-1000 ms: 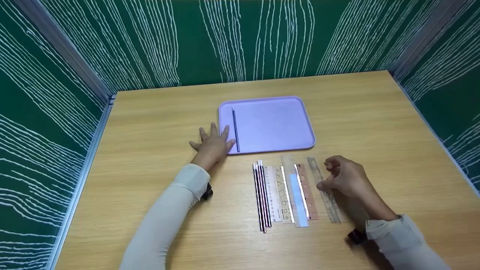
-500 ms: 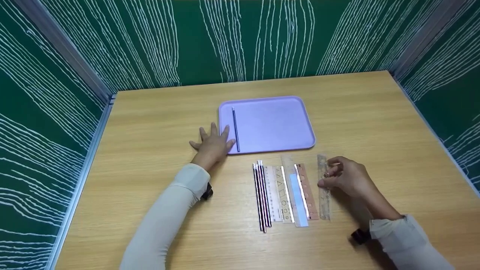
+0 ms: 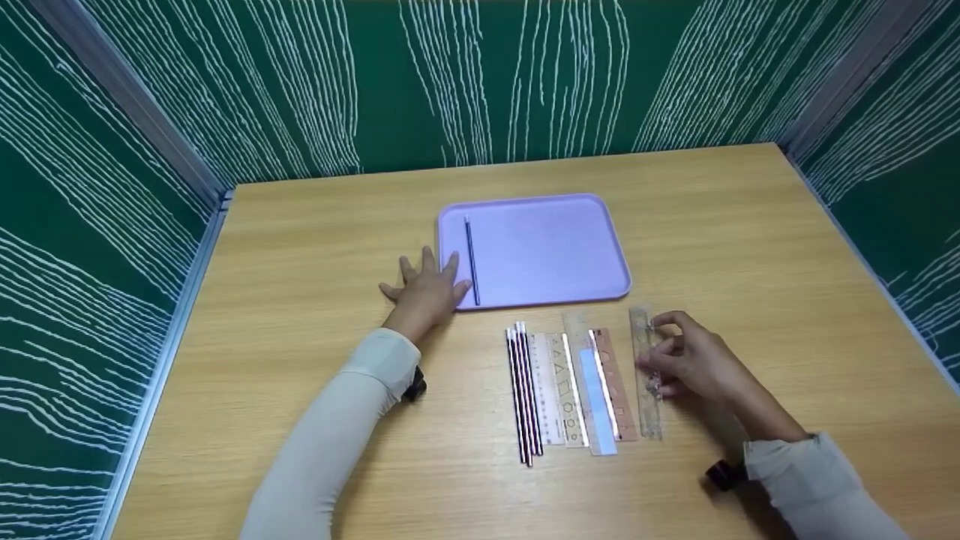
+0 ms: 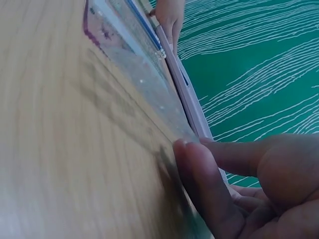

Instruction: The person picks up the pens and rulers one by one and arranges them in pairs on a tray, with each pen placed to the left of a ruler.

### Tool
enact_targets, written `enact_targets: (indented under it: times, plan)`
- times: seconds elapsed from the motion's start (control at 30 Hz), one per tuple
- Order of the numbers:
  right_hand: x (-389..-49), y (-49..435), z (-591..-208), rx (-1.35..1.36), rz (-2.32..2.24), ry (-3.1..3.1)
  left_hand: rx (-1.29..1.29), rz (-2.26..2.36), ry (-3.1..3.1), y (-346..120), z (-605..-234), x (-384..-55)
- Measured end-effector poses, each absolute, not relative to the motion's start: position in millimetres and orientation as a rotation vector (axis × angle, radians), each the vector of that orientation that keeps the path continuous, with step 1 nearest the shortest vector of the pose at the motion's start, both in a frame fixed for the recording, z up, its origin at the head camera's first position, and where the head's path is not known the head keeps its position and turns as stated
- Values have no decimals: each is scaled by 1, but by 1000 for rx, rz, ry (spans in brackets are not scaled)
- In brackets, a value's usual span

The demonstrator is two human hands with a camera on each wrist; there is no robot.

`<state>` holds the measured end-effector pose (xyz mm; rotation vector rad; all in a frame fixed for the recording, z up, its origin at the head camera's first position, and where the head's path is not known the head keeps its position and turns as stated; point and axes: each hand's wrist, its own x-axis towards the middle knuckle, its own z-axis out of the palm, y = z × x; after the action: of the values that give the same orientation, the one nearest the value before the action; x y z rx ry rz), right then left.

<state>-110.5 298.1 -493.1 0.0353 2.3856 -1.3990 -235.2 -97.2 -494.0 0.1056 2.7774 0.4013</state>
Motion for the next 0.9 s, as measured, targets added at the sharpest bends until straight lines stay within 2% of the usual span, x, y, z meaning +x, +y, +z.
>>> enact_targets:
  times: [0.9]
  plan:
    - [-116,293,-489,21,-1707,1948,119,408,2778,-98,-494,-235]
